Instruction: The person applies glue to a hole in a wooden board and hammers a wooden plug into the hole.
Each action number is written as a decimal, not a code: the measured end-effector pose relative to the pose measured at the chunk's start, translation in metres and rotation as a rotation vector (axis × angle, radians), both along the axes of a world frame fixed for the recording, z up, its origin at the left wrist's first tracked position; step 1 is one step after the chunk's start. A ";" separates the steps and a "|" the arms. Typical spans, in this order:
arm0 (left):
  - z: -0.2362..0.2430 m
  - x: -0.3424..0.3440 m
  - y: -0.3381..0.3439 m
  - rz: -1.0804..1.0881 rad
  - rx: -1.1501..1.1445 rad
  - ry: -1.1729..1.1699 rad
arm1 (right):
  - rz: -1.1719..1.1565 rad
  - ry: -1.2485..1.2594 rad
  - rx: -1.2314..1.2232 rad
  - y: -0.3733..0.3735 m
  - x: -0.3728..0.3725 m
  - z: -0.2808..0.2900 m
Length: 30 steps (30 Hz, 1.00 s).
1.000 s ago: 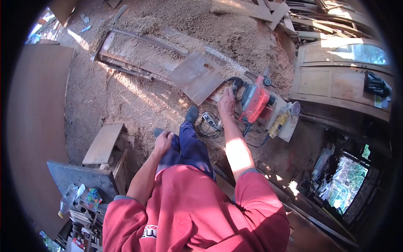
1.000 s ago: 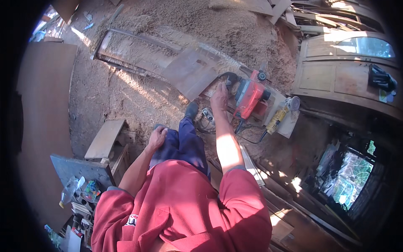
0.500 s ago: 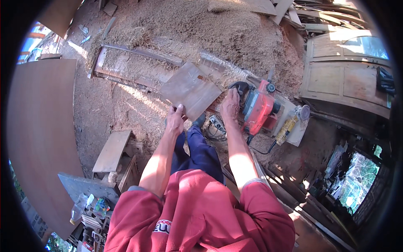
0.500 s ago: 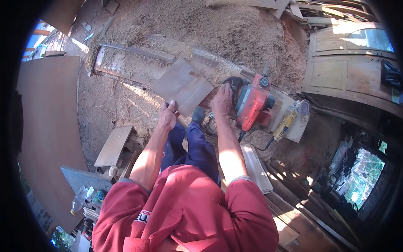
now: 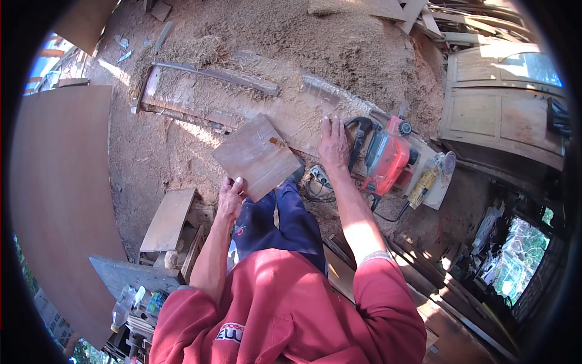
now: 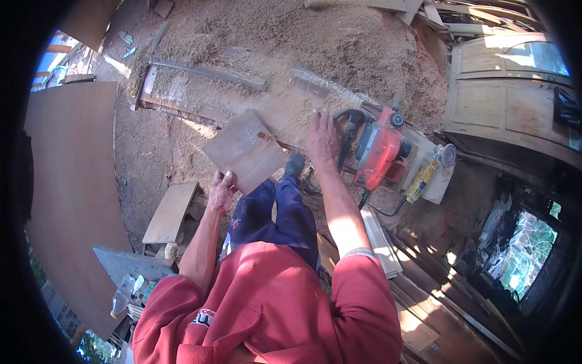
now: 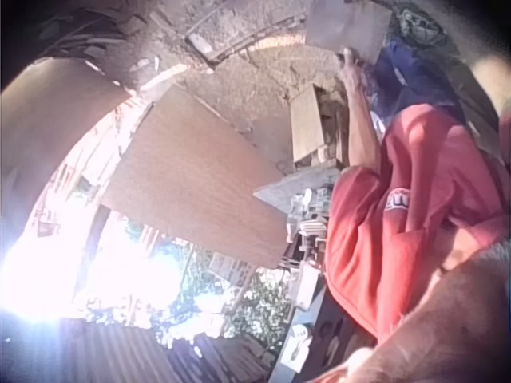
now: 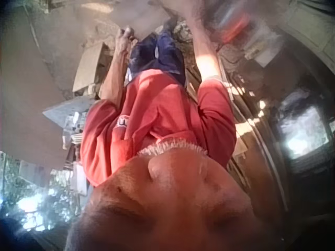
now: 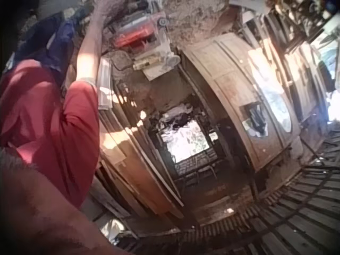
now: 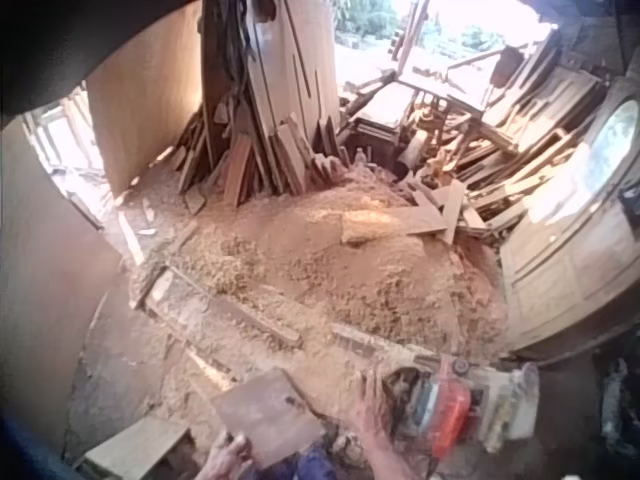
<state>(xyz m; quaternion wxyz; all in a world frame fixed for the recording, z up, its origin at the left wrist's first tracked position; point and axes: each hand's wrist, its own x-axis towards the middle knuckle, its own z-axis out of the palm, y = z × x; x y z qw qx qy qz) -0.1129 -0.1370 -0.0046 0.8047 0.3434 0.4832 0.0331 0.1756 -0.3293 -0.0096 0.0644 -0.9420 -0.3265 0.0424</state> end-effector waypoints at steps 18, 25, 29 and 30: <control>-0.004 0.033 -0.004 0.019 0.005 0.026 | 0.076 0.220 0.295 0.045 -0.017 0.022; -0.007 0.036 -0.008 0.038 -0.014 0.012 | -0.135 0.016 0.470 0.022 -0.033 0.041; -0.012 0.044 -0.011 0.036 -0.017 0.040 | -0.459 -0.105 -0.035 -0.031 -0.023 0.017; -0.010 0.049 -0.013 0.059 -0.029 0.031 | -0.463 -0.113 -0.040 -0.040 -0.017 0.010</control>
